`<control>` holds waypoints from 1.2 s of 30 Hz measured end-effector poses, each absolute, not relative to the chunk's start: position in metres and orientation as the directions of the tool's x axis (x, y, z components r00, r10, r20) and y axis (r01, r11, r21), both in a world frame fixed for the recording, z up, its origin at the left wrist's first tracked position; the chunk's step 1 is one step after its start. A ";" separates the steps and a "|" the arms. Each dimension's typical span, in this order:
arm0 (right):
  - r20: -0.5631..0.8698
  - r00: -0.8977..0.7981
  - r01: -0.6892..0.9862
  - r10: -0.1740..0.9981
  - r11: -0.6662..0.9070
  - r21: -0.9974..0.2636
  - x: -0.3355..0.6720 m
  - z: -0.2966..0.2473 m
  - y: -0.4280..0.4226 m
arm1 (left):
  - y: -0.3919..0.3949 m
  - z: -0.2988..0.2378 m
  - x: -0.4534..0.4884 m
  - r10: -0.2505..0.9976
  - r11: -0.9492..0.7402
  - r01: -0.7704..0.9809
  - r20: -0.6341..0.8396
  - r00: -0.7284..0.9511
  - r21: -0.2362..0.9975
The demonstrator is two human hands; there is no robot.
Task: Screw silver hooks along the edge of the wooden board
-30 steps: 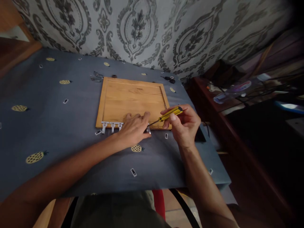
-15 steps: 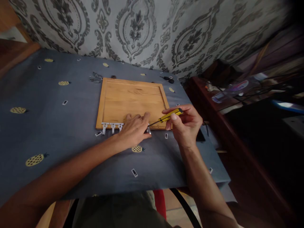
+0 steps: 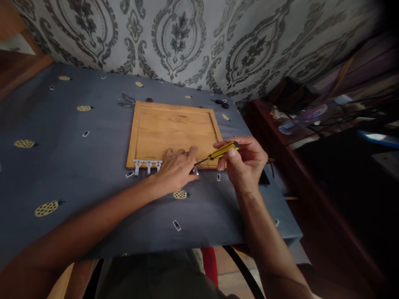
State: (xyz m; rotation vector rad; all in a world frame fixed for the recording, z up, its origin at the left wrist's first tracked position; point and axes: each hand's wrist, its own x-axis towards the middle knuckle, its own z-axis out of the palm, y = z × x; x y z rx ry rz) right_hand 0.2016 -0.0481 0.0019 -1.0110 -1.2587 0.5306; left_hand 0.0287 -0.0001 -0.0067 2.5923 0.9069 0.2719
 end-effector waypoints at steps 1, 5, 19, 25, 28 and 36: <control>0.522 0.269 0.182 0.810 0.489 -0.853 0.202 0.002 -0.048 | 0.000 -0.007 0.029 0.632 -0.720 0.557 0.060 0.773 0.414; 0.476 0.263 0.205 0.839 0.434 -0.878 0.204 0.001 -0.049 | 0.000 -0.010 0.029 0.632 -0.724 0.551 0.080 0.771 0.416; 0.489 0.265 0.191 0.831 0.452 -0.871 0.200 0.006 -0.050 | 0.000 -0.009 0.029 0.637 -0.718 0.568 0.053 0.769 0.402; 0.464 0.224 0.217 0.857 0.420 -0.881 0.204 0.004 -0.052 | 0.001 -0.010 0.029 0.633 -0.727 0.557 0.076 0.771 0.401; 0.486 0.231 0.192 0.843 0.450 -0.872 0.203 0.005 -0.052 | 0.001 -0.011 0.029 0.632 -0.726 0.553 0.078 0.771 0.409; 0.467 0.246 0.168 0.849 0.438 -0.883 0.202 0.007 -0.051 | 0.001 -0.009 0.030 0.643 -0.717 0.580 0.045 0.765 0.387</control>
